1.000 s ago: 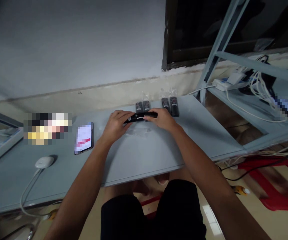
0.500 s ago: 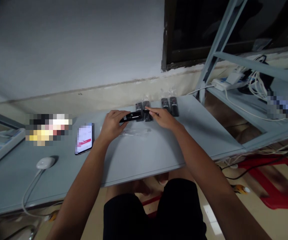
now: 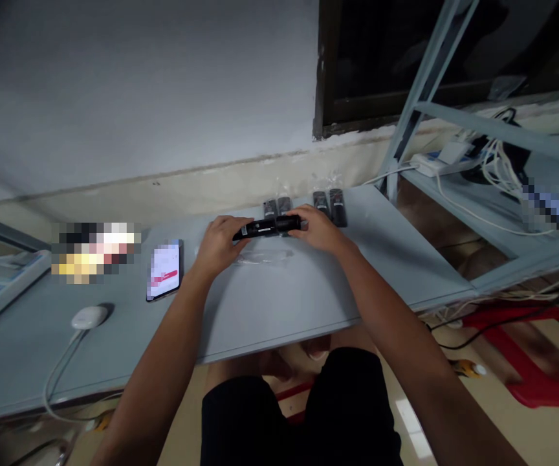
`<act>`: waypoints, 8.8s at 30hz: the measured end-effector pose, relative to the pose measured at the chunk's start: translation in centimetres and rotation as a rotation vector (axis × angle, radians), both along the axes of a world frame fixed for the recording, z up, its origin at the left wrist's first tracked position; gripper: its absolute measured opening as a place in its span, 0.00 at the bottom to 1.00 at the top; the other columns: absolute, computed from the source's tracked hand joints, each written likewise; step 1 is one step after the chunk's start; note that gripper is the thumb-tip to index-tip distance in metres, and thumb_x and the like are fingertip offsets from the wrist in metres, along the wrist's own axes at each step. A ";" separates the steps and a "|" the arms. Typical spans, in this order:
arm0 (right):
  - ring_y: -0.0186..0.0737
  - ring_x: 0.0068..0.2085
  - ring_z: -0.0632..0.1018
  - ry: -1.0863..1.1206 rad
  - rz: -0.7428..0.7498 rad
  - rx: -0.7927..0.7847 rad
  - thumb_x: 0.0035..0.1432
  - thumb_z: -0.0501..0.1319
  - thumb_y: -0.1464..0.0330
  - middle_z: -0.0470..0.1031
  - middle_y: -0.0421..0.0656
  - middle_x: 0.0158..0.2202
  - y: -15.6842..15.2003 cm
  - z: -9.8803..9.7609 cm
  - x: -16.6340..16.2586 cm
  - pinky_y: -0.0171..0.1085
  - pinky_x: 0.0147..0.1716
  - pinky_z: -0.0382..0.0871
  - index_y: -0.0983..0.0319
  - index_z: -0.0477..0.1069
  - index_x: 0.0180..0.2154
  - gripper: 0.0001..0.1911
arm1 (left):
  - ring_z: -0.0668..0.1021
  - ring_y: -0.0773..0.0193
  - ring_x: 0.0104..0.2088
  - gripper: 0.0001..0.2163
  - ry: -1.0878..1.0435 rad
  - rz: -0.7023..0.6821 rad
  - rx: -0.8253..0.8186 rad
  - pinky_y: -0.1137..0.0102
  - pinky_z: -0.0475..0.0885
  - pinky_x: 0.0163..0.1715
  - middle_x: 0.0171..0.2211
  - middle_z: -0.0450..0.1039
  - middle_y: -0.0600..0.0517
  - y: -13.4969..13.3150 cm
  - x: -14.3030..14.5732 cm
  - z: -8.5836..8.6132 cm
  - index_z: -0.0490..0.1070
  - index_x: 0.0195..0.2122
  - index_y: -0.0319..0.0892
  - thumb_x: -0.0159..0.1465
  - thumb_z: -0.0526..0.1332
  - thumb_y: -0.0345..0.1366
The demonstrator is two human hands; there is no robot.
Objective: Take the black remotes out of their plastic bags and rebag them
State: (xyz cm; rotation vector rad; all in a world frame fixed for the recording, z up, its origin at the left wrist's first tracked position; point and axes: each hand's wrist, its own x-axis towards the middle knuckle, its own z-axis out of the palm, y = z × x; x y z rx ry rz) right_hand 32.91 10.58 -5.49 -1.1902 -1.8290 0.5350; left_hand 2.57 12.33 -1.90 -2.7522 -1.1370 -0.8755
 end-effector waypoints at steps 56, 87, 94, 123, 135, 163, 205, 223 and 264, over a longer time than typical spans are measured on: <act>0.39 0.36 0.79 0.018 -0.015 0.003 0.54 0.75 0.65 0.72 0.47 0.52 -0.2 -0.3 0.0 0.48 0.44 0.81 0.56 0.79 0.52 0.23 | 0.75 0.49 0.54 0.17 -0.033 -0.015 -0.052 0.52 0.71 0.55 0.53 0.82 0.50 0.1 0.1 -0.1 0.77 0.58 0.50 0.68 0.65 0.32; 0.39 0.25 0.78 0.220 0.038 -0.264 0.64 0.64 0.47 0.80 0.42 0.28 -1.1 0.6 -1.6 0.38 0.28 0.74 0.60 0.83 0.44 0.24 | 0.78 0.53 0.58 0.19 0.037 -0.140 -0.015 0.54 0.67 0.58 0.60 0.78 0.48 -1.8 2.1 0.3 0.73 0.63 0.51 0.72 0.63 0.34; 0.33 0.23 0.70 0.261 0.037 -0.322 0.60 0.67 0.47 0.76 0.40 0.27 -2.0 1.7 -2.6 0.34 0.22 0.63 0.61 0.83 0.41 0.23 | 0.78 0.52 0.59 0.19 -0.036 -0.264 -0.033 0.53 0.72 0.58 0.60 0.78 0.45 -1.6 2.5 -0.7 0.72 0.65 0.50 0.74 0.61 0.40; 0.43 0.42 0.80 0.645 0.051 -0.371 0.47 0.74 0.62 0.78 0.38 0.39 -0.9 2.3 -0.8 0.39 0.38 0.75 0.53 0.70 0.53 0.31 | 0.83 0.52 0.52 0.18 0.164 -0.209 -0.393 0.59 0.77 0.54 0.55 0.82 0.49 -2.5 2.0 0.8 0.78 0.58 0.50 0.68 0.68 0.45; 0.46 0.43 0.83 0.574 -0.030 -0.183 0.47 0.77 0.54 0.73 0.51 0.62 0.1 0.0 -2.0 0.50 0.47 0.81 0.46 0.26 0.77 0.74 | 0.85 0.50 0.44 0.21 0.100 -0.011 -0.368 0.60 0.79 0.45 0.46 0.85 0.49 -3.0 2.3 1.3 0.78 0.58 0.51 0.67 0.67 0.51; 0.57 0.48 0.83 0.538 -0.103 -0.108 0.47 0.79 0.51 0.69 0.58 0.63 -1.1 -0.1 -5.7 0.55 0.47 0.83 0.53 0.06 0.72 0.85 | 0.80 0.46 0.51 0.24 0.075 0.195 -0.062 0.56 0.76 0.49 0.53 0.79 0.41 -5.1 5.6 1.2 0.69 0.65 0.43 0.69 0.65 0.40; 0.39 0.34 0.74 0.138 0.334 -0.260 0.64 0.64 0.50 0.74 0.42 0.32 -2.2 1.7 -4.2 0.39 0.37 0.65 0.64 0.80 0.35 0.23 | 0.75 0.64 0.30 0.13 -0.669 -0.028 -0.867 0.69 0.68 0.35 0.29 0.76 0.52 -2.0 5.4 -1.4 0.76 0.34 0.39 0.62 0.65 0.45; 0.34 0.28 0.66 0.022 0.453 -0.366 0.65 0.62 0.44 0.65 0.37 0.25 -2.1 1.4 -3.5 0.36 0.30 0.56 0.63 0.72 0.28 0.28 | 0.75 0.63 0.32 0.08 -0.591 -0.054 -0.715 0.69 0.68 0.35 0.31 0.74 0.52 -2.4 5.5 -1.6 0.70 0.38 0.42 0.69 0.60 0.41; 0.32 0.28 0.71 0.497 0.192 -0.564 0.50 0.76 0.51 0.77 0.41 0.30 -1.8 1.2 -3.2 0.33 0.25 0.63 0.62 0.81 0.39 0.23 | 0.79 0.64 0.34 0.16 -0.783 -0.189 -0.880 0.69 0.73 0.40 0.34 0.79 0.51 -2.7 5.5 -1.2 0.71 0.51 0.39 0.62 0.67 0.33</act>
